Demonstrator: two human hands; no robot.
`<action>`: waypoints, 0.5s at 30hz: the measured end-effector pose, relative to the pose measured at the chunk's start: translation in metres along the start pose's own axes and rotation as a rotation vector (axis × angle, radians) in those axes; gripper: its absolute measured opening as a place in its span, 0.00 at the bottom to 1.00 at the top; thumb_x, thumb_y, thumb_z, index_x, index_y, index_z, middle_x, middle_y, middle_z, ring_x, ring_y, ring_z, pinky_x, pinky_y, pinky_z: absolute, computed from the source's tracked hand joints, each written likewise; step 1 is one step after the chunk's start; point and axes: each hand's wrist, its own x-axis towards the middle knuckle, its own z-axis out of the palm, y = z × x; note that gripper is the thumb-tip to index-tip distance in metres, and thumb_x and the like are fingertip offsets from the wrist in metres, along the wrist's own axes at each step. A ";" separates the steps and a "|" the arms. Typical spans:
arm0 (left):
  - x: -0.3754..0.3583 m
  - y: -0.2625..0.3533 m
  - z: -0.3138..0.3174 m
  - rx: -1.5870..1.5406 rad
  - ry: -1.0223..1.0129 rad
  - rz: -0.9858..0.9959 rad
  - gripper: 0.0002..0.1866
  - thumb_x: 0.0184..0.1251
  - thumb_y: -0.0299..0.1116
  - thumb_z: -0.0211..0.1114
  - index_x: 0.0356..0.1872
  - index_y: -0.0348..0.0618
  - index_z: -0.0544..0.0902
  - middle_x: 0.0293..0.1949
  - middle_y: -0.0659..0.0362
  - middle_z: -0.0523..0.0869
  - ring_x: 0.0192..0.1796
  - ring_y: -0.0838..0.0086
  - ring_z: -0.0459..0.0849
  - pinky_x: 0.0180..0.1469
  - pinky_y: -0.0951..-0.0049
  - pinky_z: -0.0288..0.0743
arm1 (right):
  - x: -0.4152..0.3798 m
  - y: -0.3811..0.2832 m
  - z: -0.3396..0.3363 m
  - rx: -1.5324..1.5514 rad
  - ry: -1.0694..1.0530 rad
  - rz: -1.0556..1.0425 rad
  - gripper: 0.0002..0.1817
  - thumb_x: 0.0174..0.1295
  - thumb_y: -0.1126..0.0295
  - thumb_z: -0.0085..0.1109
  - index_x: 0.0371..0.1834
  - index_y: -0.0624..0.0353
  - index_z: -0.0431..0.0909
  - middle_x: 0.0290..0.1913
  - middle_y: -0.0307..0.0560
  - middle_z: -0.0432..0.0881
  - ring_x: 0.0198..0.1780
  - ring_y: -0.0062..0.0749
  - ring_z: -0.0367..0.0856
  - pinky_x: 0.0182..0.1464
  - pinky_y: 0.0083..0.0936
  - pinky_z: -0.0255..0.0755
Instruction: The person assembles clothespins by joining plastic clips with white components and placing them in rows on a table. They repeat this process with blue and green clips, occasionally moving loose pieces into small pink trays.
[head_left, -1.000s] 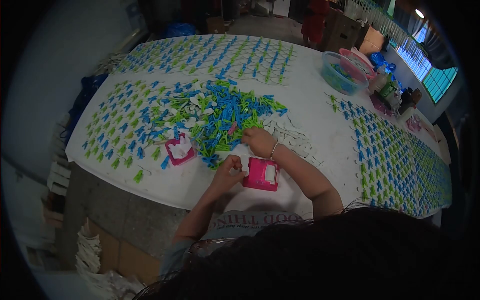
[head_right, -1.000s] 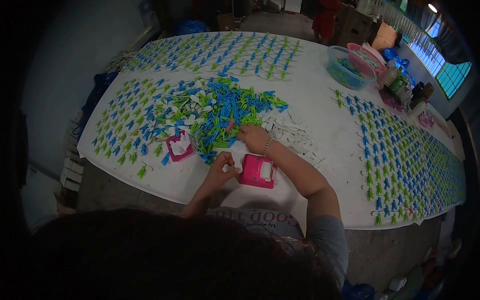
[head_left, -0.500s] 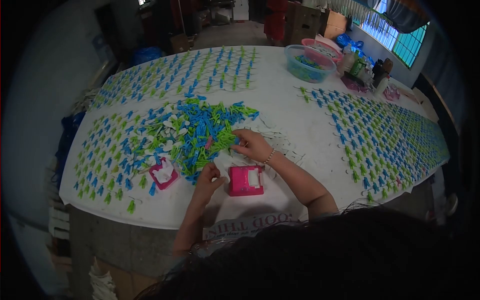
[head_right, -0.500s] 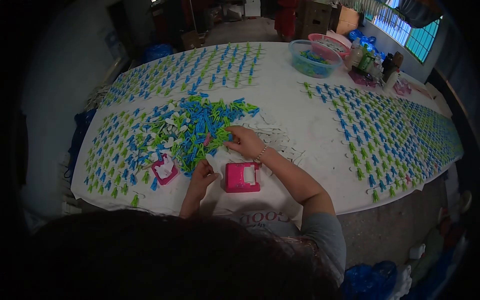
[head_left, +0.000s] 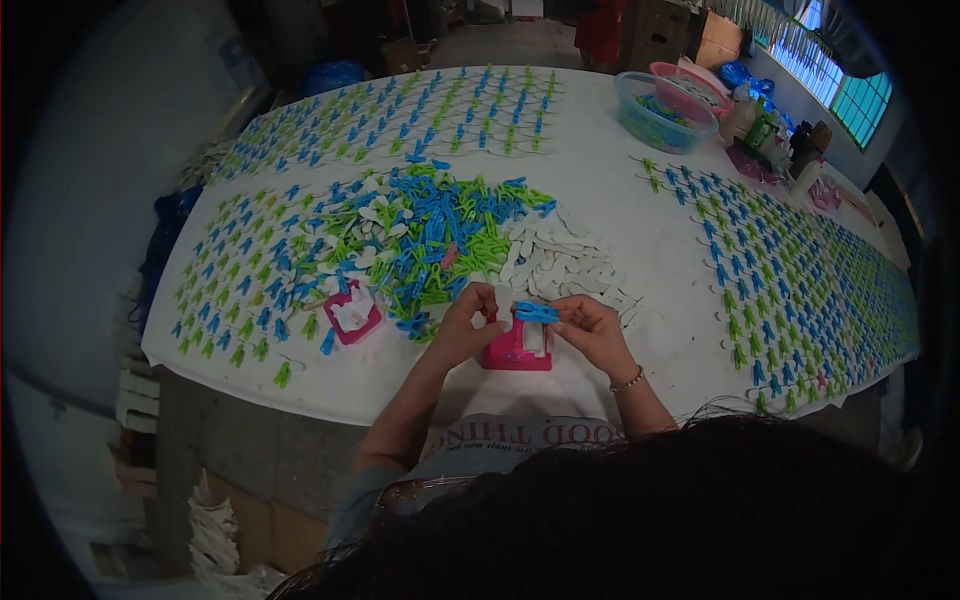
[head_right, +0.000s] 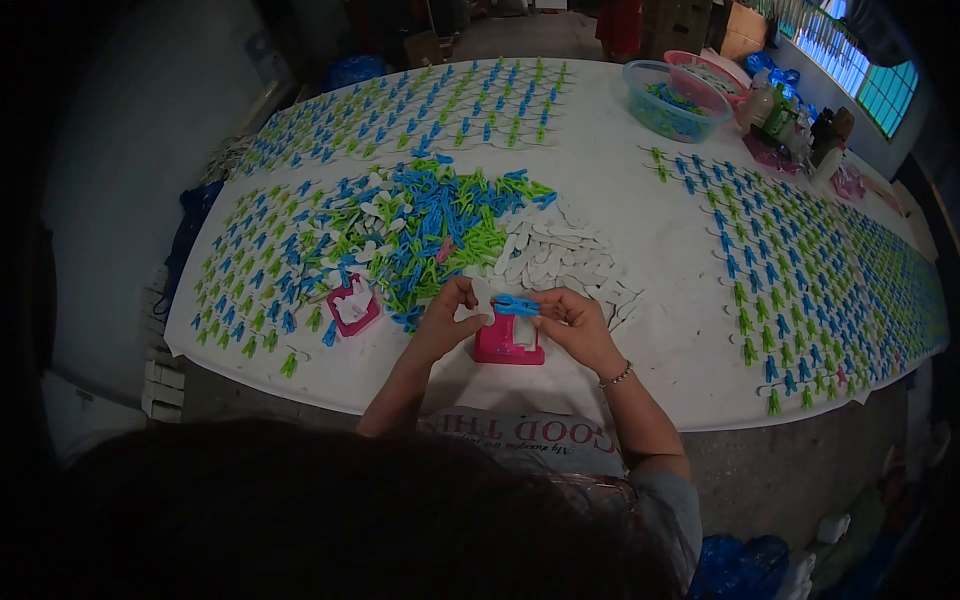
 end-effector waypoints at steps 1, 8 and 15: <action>-0.001 0.002 0.001 0.013 -0.031 -0.028 0.21 0.51 0.24 0.69 0.43 0.45 0.68 0.34 0.67 0.68 0.38 0.80 0.67 0.45 0.79 0.64 | -0.001 0.001 0.001 0.004 0.002 0.001 0.17 0.60 0.80 0.59 0.53 0.64 0.74 0.41 0.37 0.81 0.40 0.12 0.76 0.41 0.14 0.72; -0.001 0.004 0.004 0.049 -0.090 -0.057 0.22 0.50 0.25 0.70 0.43 0.44 0.68 0.34 0.66 0.68 0.38 0.80 0.66 0.44 0.79 0.63 | 0.001 0.003 0.003 0.016 -0.075 0.063 0.17 0.60 0.80 0.59 0.53 0.63 0.74 0.42 0.40 0.82 0.41 0.14 0.77 0.39 0.15 0.73; 0.009 -0.010 0.003 0.080 -0.075 0.033 0.20 0.52 0.26 0.70 0.44 0.44 0.70 0.33 0.65 0.72 0.35 0.81 0.70 0.41 0.78 0.68 | 0.015 0.008 -0.004 0.031 0.007 0.039 0.14 0.60 0.78 0.59 0.50 0.62 0.74 0.38 0.38 0.81 0.40 0.14 0.76 0.42 0.15 0.72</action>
